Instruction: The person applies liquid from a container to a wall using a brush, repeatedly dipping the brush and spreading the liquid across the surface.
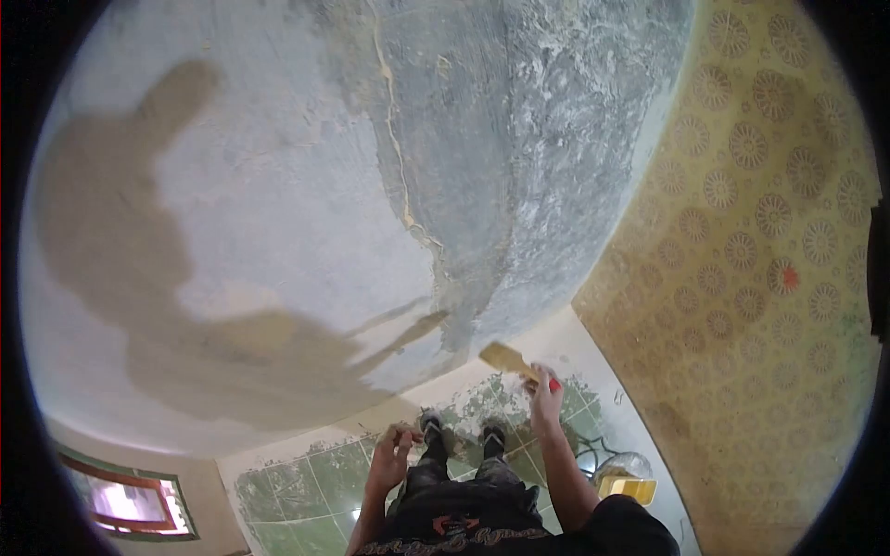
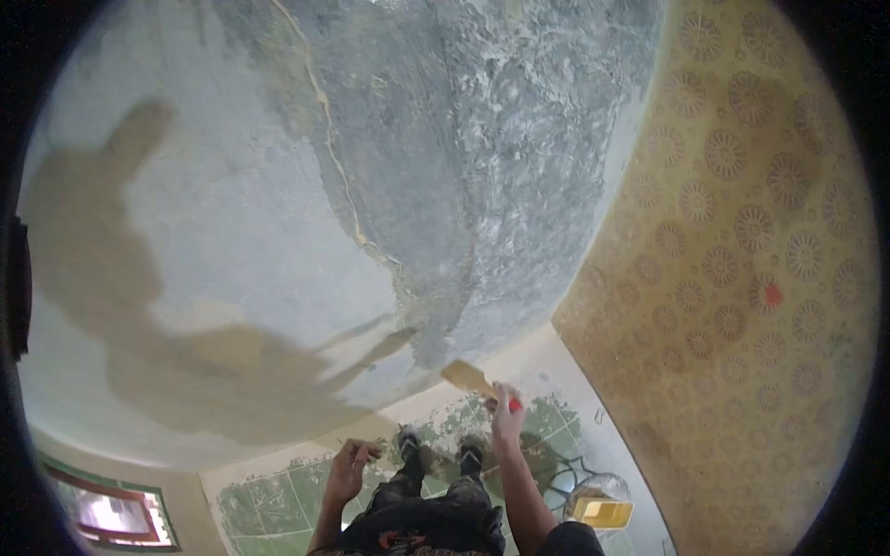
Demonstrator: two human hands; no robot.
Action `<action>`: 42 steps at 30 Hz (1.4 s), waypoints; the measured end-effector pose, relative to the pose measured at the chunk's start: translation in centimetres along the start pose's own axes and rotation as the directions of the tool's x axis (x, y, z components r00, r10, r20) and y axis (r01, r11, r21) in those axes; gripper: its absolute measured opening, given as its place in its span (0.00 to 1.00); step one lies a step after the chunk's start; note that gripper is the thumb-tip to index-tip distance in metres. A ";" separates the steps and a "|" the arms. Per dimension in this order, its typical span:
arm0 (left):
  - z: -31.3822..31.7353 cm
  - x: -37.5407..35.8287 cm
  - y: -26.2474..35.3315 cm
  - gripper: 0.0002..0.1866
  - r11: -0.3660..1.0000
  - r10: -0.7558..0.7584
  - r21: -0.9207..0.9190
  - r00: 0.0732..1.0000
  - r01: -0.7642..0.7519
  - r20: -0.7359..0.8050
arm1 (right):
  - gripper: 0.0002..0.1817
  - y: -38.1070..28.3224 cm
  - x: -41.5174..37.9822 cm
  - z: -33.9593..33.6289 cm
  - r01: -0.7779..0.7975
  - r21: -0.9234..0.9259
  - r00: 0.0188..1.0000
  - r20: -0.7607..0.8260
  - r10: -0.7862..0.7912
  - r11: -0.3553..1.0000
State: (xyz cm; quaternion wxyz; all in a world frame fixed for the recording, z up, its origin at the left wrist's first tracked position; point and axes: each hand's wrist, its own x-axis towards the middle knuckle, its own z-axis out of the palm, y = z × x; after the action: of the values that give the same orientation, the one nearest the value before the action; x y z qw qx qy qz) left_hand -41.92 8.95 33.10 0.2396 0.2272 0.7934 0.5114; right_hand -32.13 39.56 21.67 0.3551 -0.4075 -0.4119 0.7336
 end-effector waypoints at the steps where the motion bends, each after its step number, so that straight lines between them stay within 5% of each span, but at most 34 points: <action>1: 0.4 -1.1 0.1 0.12 0.999 0.002 0.034 1.000 -0.002 -0.004 | 0.14 0.7 -0.3 -1.6 -0.084 0.002 0.996 0.002 0.084 0.996; 7: 0.4 -5.3 0.9 0.11 0.997 0.063 -0.043 0.988 -0.069 -0.142 | 0.14 -1.4 -2.4 -5.7 -0.133 0.039 0.991 -0.012 0.134 0.990; 19: 1.9 -18.5 -1.7 0.17 0.966 0.247 -0.065 0.968 -0.249 -0.037 | 0.11 -1.0 -16.9 -11.4 -0.148 0.331 0.982 -0.062 0.178 0.932; 29: 3.1 -36.0 -11.0 0.22 0.935 0.081 -0.342 0.996 -0.089 -0.039 | 0.12 2.4 -34.9 -19.4 -0.239 0.267 0.961 -0.074 0.267 0.934; 35: 3.6 -42.3 -10.8 0.24 0.922 -0.017 -0.386 0.988 -0.043 -0.151 | 0.13 0.1 -40.3 -22.8 -0.161 0.346 0.980 -0.052 0.191 0.924; 38: 4.3 -43.9 -10.3 0.19 0.880 -0.099 -0.473 0.991 0.047 -0.086 | 0.11 0.2 -41.4 -24.7 -0.182 0.357 0.968 -0.098 0.230 0.916; 42: 6.0 -45.4 -6.2 0.12 0.878 -0.026 -0.476 0.989 -0.046 -0.142 | 0.11 -1.5 -44.0 -25.9 -0.315 0.407 0.946 0.067 0.316 0.857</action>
State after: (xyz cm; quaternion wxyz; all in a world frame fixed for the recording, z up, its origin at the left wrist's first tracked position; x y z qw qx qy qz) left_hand -3.41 -16.64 31.94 0.2276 0.1276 0.6567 0.7076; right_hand 9.48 10.70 27.95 0.3084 -0.3863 -0.1751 0.8515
